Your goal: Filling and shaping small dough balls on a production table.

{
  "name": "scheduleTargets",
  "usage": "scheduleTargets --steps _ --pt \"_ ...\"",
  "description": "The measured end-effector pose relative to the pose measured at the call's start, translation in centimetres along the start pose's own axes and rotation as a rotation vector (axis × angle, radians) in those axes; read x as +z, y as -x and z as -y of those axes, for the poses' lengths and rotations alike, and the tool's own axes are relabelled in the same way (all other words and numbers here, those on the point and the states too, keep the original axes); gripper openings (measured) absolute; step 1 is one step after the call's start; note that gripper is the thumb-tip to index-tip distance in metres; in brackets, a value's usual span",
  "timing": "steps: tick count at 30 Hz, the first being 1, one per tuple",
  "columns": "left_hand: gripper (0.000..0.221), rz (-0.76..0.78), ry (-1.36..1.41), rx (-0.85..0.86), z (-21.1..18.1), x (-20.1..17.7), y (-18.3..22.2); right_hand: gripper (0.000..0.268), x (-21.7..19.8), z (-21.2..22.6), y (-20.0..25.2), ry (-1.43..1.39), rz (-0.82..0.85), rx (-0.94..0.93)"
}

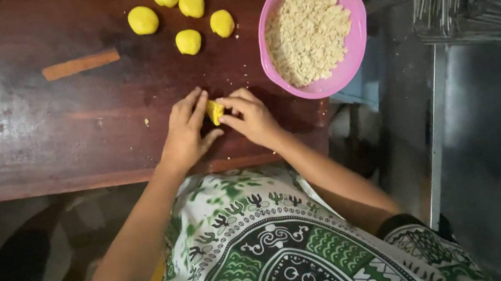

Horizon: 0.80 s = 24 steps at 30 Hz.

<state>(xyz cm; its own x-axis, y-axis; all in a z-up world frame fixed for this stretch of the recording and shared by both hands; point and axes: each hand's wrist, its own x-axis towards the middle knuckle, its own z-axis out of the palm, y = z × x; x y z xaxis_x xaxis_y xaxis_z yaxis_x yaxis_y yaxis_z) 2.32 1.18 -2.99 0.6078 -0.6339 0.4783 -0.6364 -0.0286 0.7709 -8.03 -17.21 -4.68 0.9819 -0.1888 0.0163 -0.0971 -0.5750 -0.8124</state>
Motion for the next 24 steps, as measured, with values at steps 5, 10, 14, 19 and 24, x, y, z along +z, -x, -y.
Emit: scheduleTargets --steps 5,10,14,19,24 --pt "0.044 0.072 -0.008 -0.131 4.4 3.4 3.6 0.02 0.5 -1.9 -0.2 0.036 0.002 -0.06" --pt "0.022 0.026 -0.095 -0.191 3.1 3.8 3.8 0.01 0.0 -1.9 -0.1 0.12 -0.03 -0.226" --pt "0.028 0.007 -0.047 -0.3 1.9 4.0 2.2 0.013 -0.2 -3.8 -0.5 0.017 0.026 -0.188" --pt "0.011 0.041 -0.344 -0.418 1.6 6.0 2.6 0.008 -1.6 -0.9 -0.8 0.285 0.008 -0.192" --pt "0.029 -0.099 -0.495 -0.395 -2.8 6.1 1.2 0.018 -5.0 -1.0 2.4 -0.077 -0.023 -0.183"
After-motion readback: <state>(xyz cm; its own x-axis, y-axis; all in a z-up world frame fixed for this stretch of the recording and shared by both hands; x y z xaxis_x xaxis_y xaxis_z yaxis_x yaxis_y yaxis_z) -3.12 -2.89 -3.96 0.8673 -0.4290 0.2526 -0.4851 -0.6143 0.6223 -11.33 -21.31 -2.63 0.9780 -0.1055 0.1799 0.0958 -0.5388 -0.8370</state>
